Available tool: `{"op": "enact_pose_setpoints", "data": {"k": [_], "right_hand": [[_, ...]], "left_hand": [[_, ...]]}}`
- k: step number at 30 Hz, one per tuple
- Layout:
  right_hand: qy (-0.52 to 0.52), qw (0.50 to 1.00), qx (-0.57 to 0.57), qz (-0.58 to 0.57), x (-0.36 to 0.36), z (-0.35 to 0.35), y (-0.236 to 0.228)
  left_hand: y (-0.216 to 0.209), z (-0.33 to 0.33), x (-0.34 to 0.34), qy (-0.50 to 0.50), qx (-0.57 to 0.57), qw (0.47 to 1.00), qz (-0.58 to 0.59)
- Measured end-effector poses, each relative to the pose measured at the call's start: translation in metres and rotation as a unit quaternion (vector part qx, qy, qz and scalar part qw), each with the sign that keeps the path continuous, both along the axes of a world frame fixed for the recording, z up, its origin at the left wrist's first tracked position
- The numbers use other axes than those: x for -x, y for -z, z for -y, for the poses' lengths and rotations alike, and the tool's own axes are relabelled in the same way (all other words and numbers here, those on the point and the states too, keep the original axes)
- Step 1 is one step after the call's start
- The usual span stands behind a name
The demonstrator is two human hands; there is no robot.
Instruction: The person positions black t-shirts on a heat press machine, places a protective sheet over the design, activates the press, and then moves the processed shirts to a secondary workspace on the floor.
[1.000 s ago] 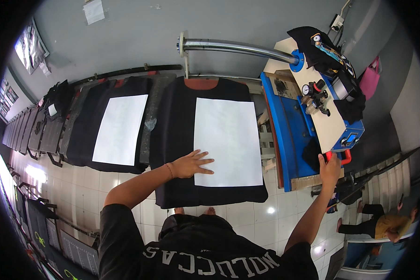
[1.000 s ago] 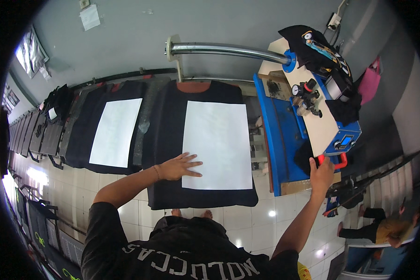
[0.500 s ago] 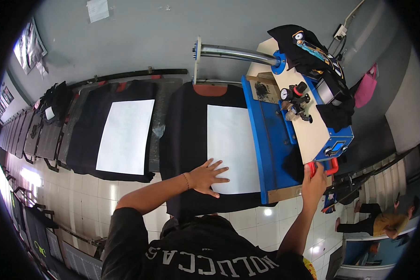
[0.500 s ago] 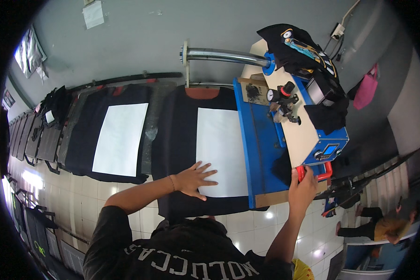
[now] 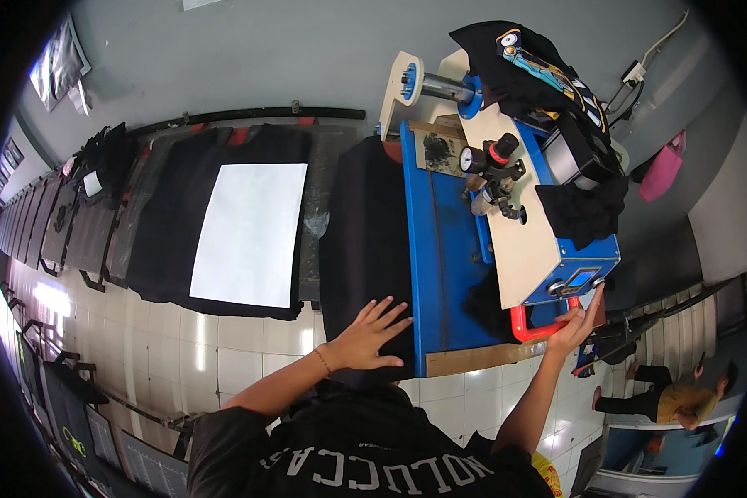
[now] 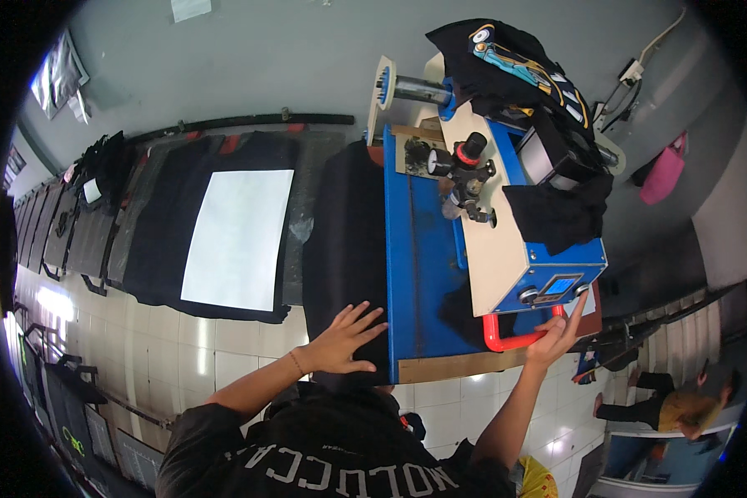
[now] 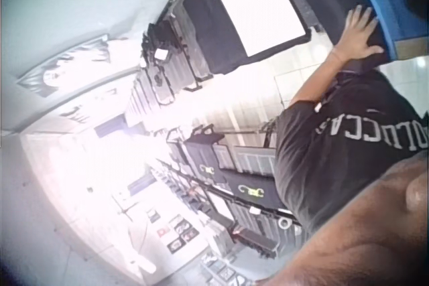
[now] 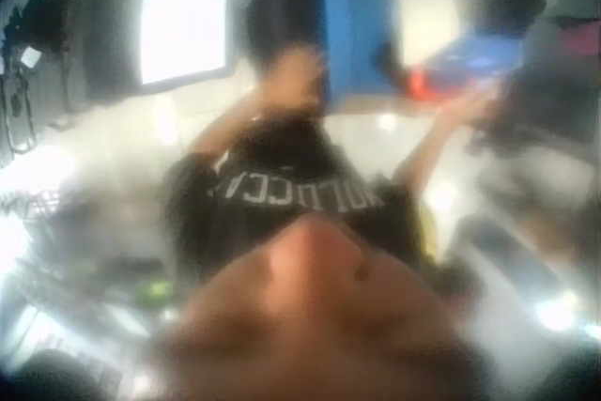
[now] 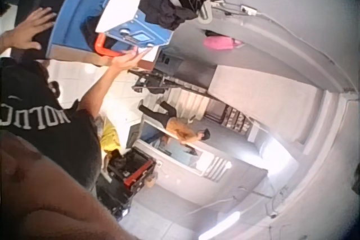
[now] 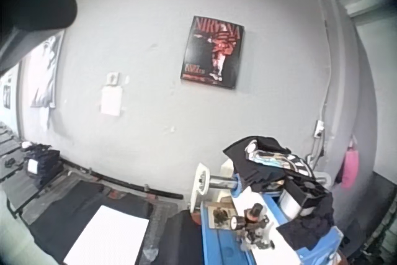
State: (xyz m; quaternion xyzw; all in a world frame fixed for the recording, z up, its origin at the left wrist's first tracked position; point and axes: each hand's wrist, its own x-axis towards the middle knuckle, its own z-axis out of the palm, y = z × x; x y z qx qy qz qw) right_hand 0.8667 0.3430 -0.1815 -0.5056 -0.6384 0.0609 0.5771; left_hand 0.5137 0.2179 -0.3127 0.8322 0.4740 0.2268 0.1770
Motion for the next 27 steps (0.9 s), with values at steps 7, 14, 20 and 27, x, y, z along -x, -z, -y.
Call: {"op": "enact_pose_setpoints", "data": {"k": [7,14,20,27], "right_hand": [[0.002,1.000,0.012,-0.014,0.000,0.001,-0.001],[0.016,0.998,0.053,0.006,-0.002,0.006,-0.007],[0.013,0.999,0.051,0.008,-0.001,0.008,-0.007],[0.061,0.992,0.108,-0.021,0.010,0.021,-0.013]], "left_hand": [[0.001,0.043,0.017,-0.214,-0.007,0.962,0.167],[0.077,0.080,0.046,-0.538,0.043,0.741,0.400],[0.105,0.094,0.117,-0.640,0.030,0.536,0.550],[0.104,0.102,0.192,-0.639,0.011,0.424,0.641]]}}
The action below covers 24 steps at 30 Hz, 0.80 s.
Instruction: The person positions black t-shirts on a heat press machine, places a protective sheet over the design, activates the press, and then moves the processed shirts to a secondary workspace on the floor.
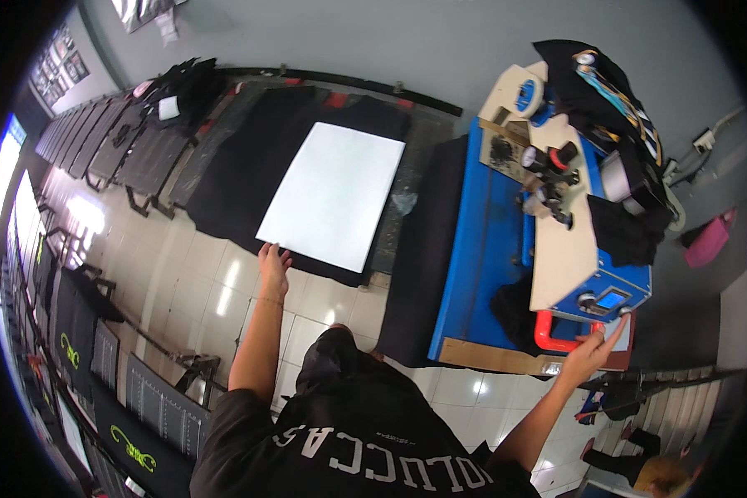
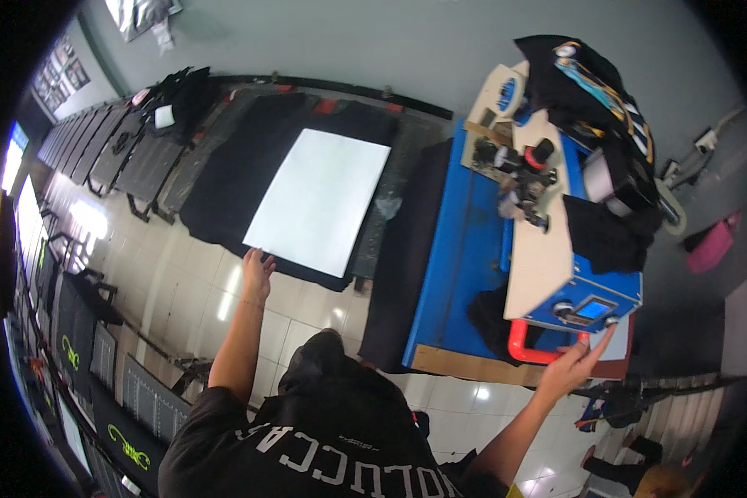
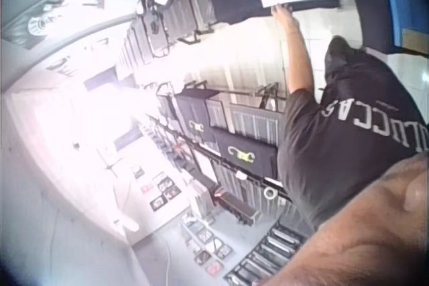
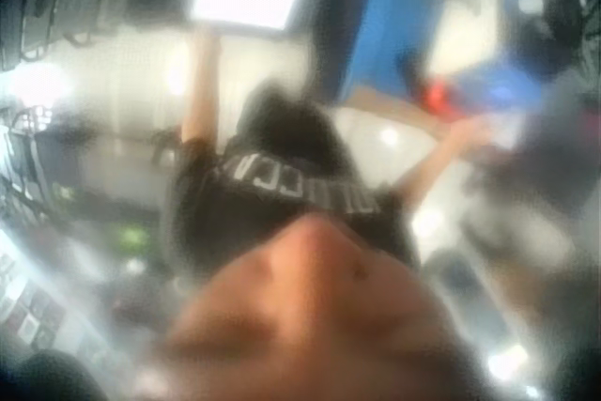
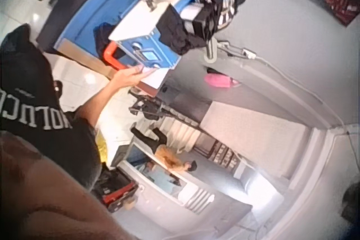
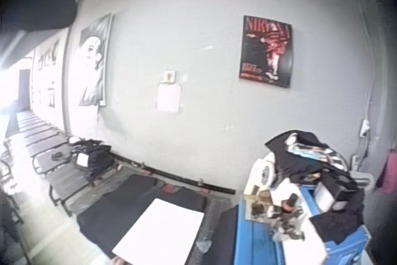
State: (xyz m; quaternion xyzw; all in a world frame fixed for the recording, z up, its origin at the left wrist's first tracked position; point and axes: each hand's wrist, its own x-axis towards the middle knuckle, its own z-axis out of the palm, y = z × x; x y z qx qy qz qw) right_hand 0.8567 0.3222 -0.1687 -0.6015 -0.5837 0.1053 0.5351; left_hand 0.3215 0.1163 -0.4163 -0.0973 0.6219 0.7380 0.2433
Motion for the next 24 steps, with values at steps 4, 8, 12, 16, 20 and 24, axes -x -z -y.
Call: {"op": "enact_pose_setpoints", "data": {"k": [4,8,12,16,20,24], "right_hand": [[-0.002,0.989,-0.148,-0.006,0.034,0.032,0.009],[-0.293,0.938,-0.002,-0.183,0.125,0.093,0.020],[-0.490,0.852,0.183,-0.006,0.284,0.101,0.058],[-0.546,0.822,0.072,0.144,0.416,0.107,0.140],[-0.514,0.815,0.052,0.262,0.478,0.100,0.180],[-0.490,0.815,0.137,0.278,0.488,0.072,0.176]], "left_hand": [[-0.003,-0.003,0.019,-0.015,-0.013,0.999,0.029],[0.004,0.003,0.030,-0.046,-0.047,0.996,0.054],[-0.030,-0.005,0.015,-0.056,-0.088,0.991,0.082],[-0.045,-0.004,0.017,0.058,-0.074,0.993,0.066],[-0.059,-0.004,0.031,0.149,-0.048,0.987,0.027],[-0.058,-0.009,0.053,0.283,0.132,0.894,-0.321]]}}
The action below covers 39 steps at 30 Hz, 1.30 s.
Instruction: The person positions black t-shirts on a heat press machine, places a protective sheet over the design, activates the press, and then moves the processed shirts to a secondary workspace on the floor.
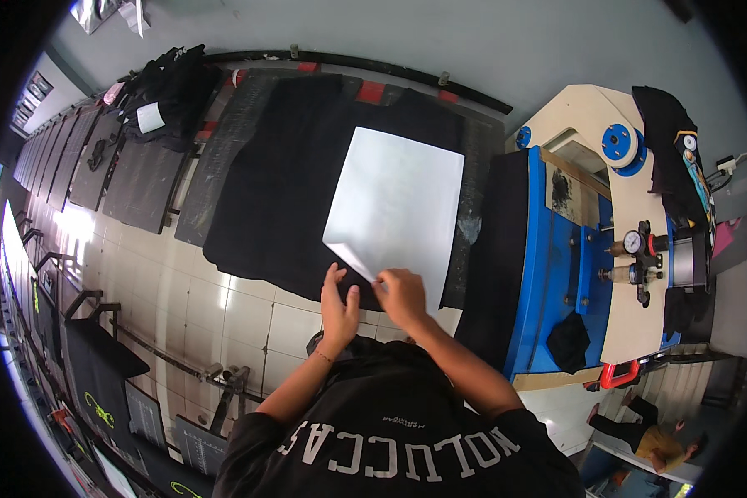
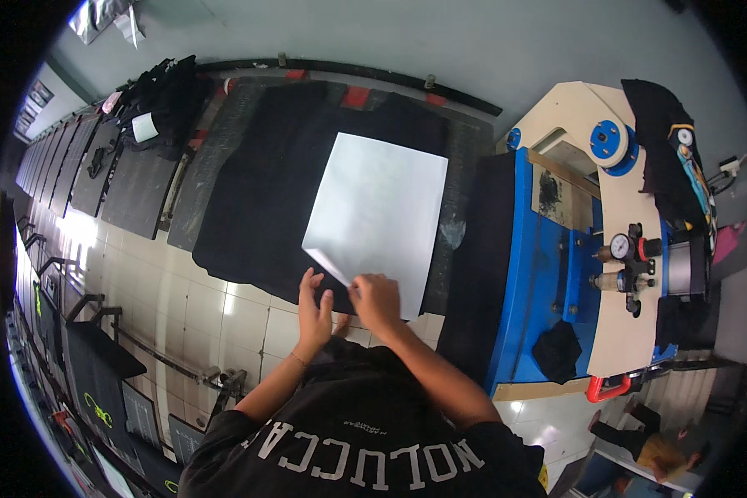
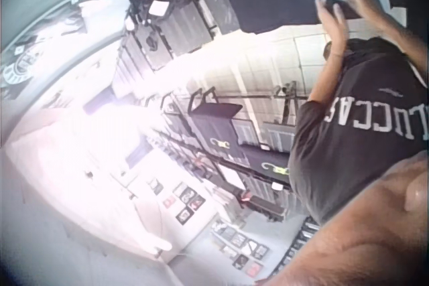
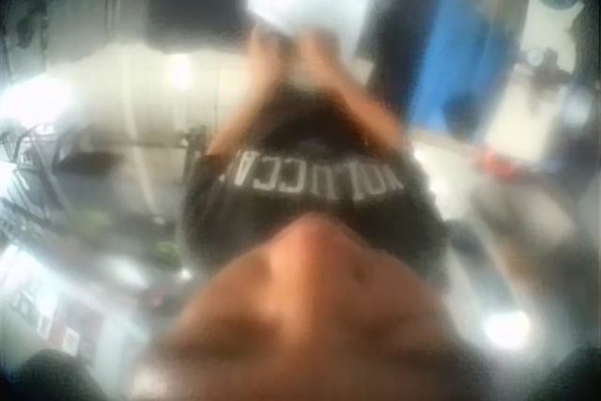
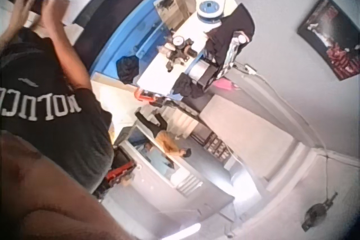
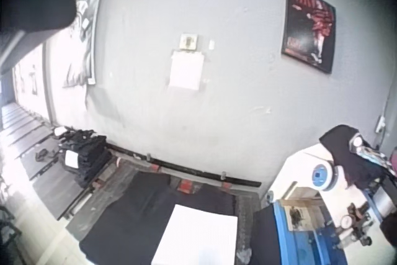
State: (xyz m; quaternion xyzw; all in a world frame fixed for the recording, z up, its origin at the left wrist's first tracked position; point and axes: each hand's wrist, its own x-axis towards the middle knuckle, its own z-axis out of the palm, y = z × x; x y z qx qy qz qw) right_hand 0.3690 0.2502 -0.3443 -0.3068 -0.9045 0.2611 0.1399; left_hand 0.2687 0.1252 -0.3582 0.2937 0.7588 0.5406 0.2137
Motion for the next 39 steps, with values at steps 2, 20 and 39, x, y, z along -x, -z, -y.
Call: {"op": "enact_pose_setpoints", "data": {"k": [2,20,39], "right_hand": [[0.026,0.999,0.035,0.018,0.003,-0.024,-0.004],[0.243,0.945,-0.195,0.104,0.084,-0.419,-0.132],[0.036,0.957,-0.284,-0.052,0.051,-0.174,-0.286]], "left_hand": [[0.002,-0.007,0.018,0.071,0.068,0.968,-0.233],[0.010,-0.086,0.054,0.277,0.176,0.896,-0.298],[-0.042,-0.110,0.036,0.244,-0.042,0.969,0.026]]}}
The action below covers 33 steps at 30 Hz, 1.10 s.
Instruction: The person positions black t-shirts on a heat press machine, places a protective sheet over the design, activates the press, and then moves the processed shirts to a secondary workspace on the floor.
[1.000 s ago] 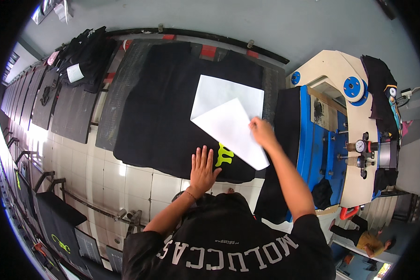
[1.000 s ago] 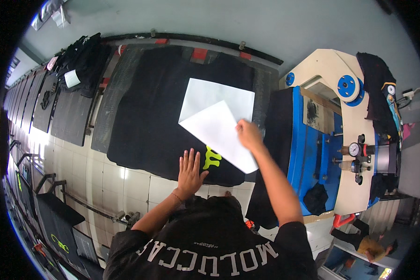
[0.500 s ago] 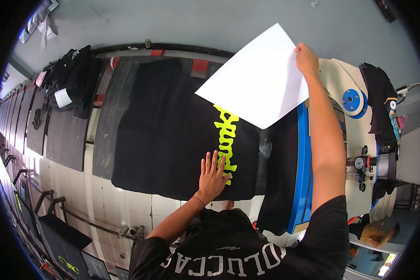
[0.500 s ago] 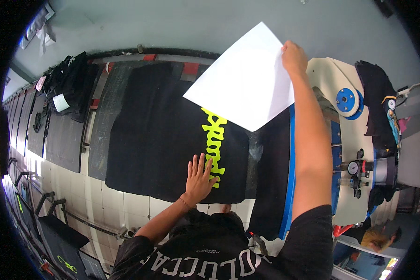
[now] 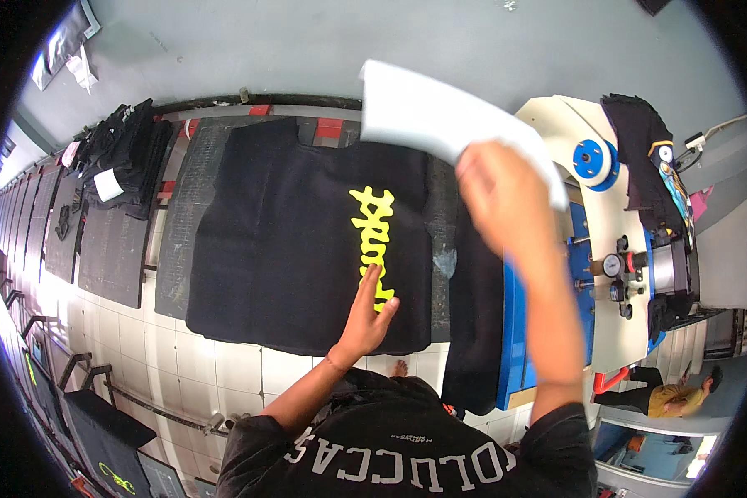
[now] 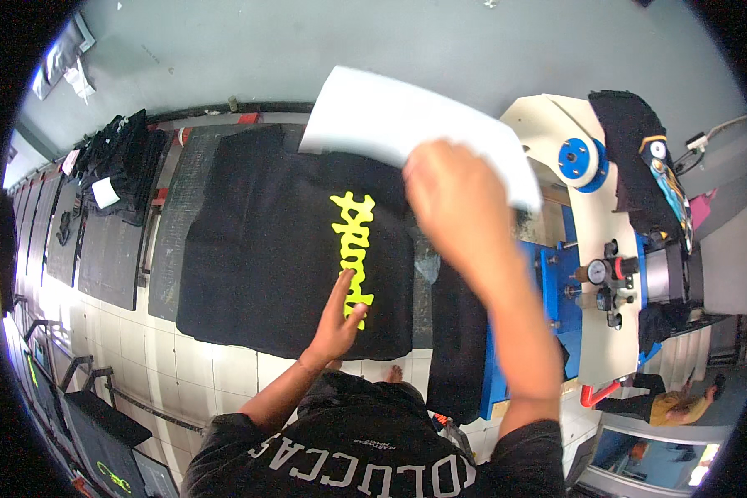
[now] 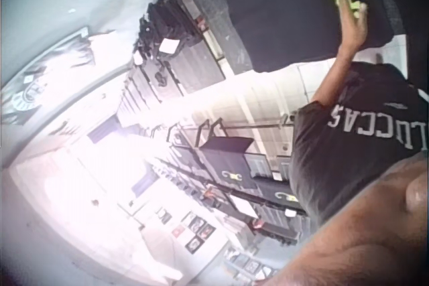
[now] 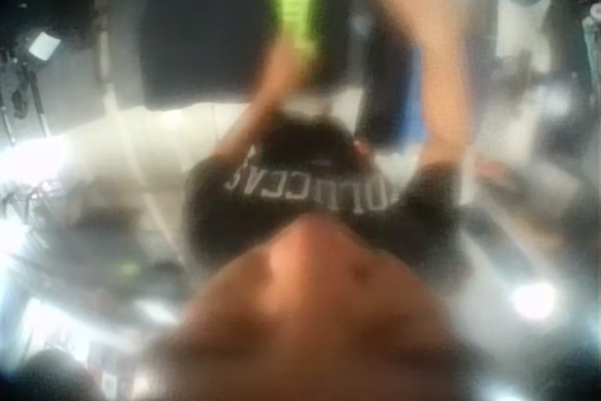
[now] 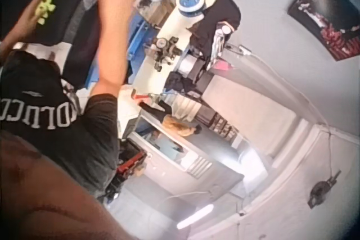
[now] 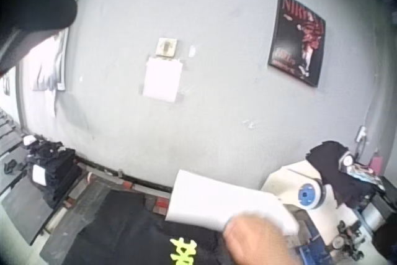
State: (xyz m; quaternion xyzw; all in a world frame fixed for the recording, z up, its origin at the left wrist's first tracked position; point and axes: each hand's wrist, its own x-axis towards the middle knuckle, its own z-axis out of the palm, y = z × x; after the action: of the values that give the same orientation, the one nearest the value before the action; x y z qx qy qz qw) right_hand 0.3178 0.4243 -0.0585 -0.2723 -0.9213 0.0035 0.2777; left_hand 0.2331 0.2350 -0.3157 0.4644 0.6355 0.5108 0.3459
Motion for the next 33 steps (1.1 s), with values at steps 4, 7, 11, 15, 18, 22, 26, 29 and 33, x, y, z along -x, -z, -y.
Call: {"op": "enact_pose_setpoints", "data": {"k": [4,7,11,15,18,22,26,29,33], "right_hand": [[-0.130,0.987,0.098,-0.015,-0.035,0.099,0.084],[-0.143,0.979,0.139,-0.046,-0.053,0.153,0.143],[-0.209,0.955,0.201,-0.065,-0.089,0.194,0.149],[-0.304,0.897,0.319,-0.050,-0.160,0.220,0.150],[-0.328,0.860,0.390,-0.014,-0.211,0.227,0.153],[-0.328,0.836,0.440,-0.003,-0.251,0.227,0.163],[-0.352,0.809,0.470,0.016,-0.270,0.225,0.169],[-0.346,0.803,0.484,0.031,-0.278,0.219,0.156],[-0.349,0.808,0.473,0.028,-0.288,0.202,0.137]], "left_hand": [[-0.086,0.019,-0.023,-0.037,-0.150,0.920,0.360],[-0.086,0.043,-0.048,-0.220,-0.069,0.902,0.366],[-0.057,0.100,-0.072,-0.387,-0.099,0.829,0.391],[0.012,0.251,-0.068,-0.482,-0.040,0.828,0.282],[0.035,0.409,-0.101,-0.547,-0.015,0.800,0.245],[0.067,0.647,-0.197,-0.641,0.034,0.746,0.180],[0.070,0.758,-0.364,-0.732,0.029,0.654,0.190],[0.080,0.761,-0.408,-0.779,0.103,0.585,0.201],[0.089,0.753,-0.416,-0.804,0.377,0.433,0.152]]}}
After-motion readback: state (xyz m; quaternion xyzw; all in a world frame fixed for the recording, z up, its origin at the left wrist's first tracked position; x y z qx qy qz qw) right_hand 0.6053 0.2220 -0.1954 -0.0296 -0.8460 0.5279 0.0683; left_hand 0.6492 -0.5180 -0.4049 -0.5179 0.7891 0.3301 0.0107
